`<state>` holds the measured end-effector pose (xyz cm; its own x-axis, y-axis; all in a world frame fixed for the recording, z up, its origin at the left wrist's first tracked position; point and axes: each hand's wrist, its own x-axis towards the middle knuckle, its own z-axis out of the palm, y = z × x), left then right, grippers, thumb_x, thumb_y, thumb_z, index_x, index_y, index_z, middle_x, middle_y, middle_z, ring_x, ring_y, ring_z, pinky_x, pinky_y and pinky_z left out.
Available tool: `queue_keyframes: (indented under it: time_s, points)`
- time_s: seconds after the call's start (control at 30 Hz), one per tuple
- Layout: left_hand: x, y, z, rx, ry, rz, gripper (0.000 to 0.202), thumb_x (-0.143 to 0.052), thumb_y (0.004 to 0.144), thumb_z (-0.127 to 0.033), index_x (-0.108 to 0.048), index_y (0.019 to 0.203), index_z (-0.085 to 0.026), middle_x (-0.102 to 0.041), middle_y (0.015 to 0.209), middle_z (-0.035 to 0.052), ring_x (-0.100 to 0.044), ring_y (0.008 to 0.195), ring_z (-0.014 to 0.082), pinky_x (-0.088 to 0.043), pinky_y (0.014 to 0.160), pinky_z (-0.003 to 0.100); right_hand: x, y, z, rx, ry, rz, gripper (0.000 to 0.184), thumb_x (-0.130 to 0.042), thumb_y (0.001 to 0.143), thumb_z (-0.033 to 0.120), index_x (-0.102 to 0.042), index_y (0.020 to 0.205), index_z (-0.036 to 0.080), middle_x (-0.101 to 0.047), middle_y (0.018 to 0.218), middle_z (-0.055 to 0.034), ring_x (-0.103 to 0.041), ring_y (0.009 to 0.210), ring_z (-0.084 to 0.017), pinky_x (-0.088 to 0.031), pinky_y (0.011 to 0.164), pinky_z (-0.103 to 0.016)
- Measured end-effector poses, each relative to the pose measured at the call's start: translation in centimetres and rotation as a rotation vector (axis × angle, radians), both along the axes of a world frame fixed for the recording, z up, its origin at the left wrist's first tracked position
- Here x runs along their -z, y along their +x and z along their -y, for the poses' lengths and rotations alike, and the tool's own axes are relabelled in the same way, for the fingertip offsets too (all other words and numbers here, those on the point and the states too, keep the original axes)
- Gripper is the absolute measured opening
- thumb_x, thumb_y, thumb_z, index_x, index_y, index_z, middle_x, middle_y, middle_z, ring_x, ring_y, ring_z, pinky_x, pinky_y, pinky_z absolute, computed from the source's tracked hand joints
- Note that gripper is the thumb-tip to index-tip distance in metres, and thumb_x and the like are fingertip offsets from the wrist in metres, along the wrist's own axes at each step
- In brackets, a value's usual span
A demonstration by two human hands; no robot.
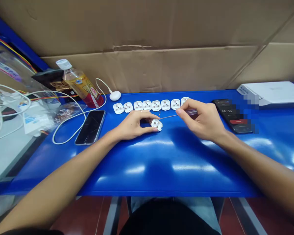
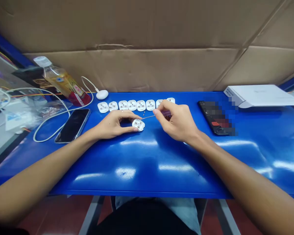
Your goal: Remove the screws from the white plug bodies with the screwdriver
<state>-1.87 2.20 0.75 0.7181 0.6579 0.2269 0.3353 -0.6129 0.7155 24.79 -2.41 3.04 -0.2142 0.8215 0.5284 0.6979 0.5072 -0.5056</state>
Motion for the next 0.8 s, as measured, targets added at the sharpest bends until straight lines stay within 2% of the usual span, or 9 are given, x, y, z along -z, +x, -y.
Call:
queue_keyframes:
  time_s: [0.07, 0.2, 0.43, 0.6, 0.7, 0.8]
  points:
    - [-0.1, 0.0, 0.1, 0.002, 0.044, -0.024, 0.042, -0.078, 0.09, -0.042, -0.075, 0.126, -0.02, -0.078, 0.115, 0.009, -0.072, 0.101, 0.0232, -0.054, 0.089, 0.033, 0.6, 0.7, -0.7, 0.033, 0.051, 0.058, 0.02, -0.062, 0.098, 0.036, -0.063, 0.083, 0.023, -0.072, 0.076, -0.0021, -0.066, 0.061, -0.019, -0.047, 0.06, -0.031]
    - [0.0, 0.2, 0.5, -0.018, 0.109, -0.026, 0.042, -0.076, 0.091, -0.041, -0.075, 0.127, -0.019, -0.077, 0.113, 0.0102, -0.072, 0.101, 0.0235, -0.054, 0.092, 0.035, 1.7, 1.4, -1.6, 0.003, 0.024, 0.108, 0.016, -0.056, 0.102, 0.036, -0.062, 0.092, 0.024, -0.074, 0.084, -0.004, -0.068, 0.068, -0.021, -0.048, 0.063, -0.032]
    - [0.4, 0.3, 0.5, -0.05, 0.122, 0.017, 0.045, -0.08, 0.088, -0.04, -0.075, 0.128, -0.02, -0.073, 0.115, 0.0102, -0.07, 0.095, 0.0206, -0.056, 0.09, 0.034, 2.5, 1.3, -1.9, -0.074, -0.044, 0.175, 0.014, -0.053, 0.104, 0.033, -0.061, 0.097, 0.024, -0.071, 0.082, -0.0018, -0.065, 0.067, -0.019, -0.046, 0.065, -0.03]
    - [0.8, 0.4, 0.2, -0.165, -0.013, 0.119, 0.044, -0.079, 0.088, -0.041, -0.075, 0.125, -0.017, -0.071, 0.118, 0.0114, -0.07, 0.092, 0.0192, -0.059, 0.087, 0.033, 2.5, 1.4, -2.0, -0.087, -0.073, 0.175, 0.012, -0.053, 0.104, 0.03, -0.06, 0.097, 0.023, -0.07, 0.082, -0.0016, -0.064, 0.066, -0.018, -0.044, 0.065, -0.03]
    - [0.9, 0.5, -0.1, -0.237, -0.144, 0.195, 0.038, -0.076, 0.09, -0.042, -0.077, 0.116, -0.015, -0.075, 0.116, 0.0122, -0.072, 0.1, 0.0235, -0.06, 0.09, 0.035, 2.3, 1.4, -2.0, -0.096, -0.074, 0.161, 0.011, -0.054, 0.104, 0.03, -0.06, 0.097, 0.024, -0.07, 0.081, -0.001, -0.064, 0.066, -0.018, -0.045, 0.065, -0.03]
    - [0.9, 0.5, -0.4, -0.284, -0.181, 0.2, 0.034, -0.075, 0.091, -0.043, -0.079, 0.11, -0.015, -0.077, 0.114, 0.0122, -0.072, 0.107, 0.0276, -0.059, 0.095, 0.039, 2.1, 1.4, -1.8, -0.09, -0.076, 0.148, 0.01, -0.054, 0.104, 0.03, -0.06, 0.097, 0.024, -0.07, 0.081, -0.0006, -0.065, 0.065, -0.018, -0.046, 0.064, -0.03]
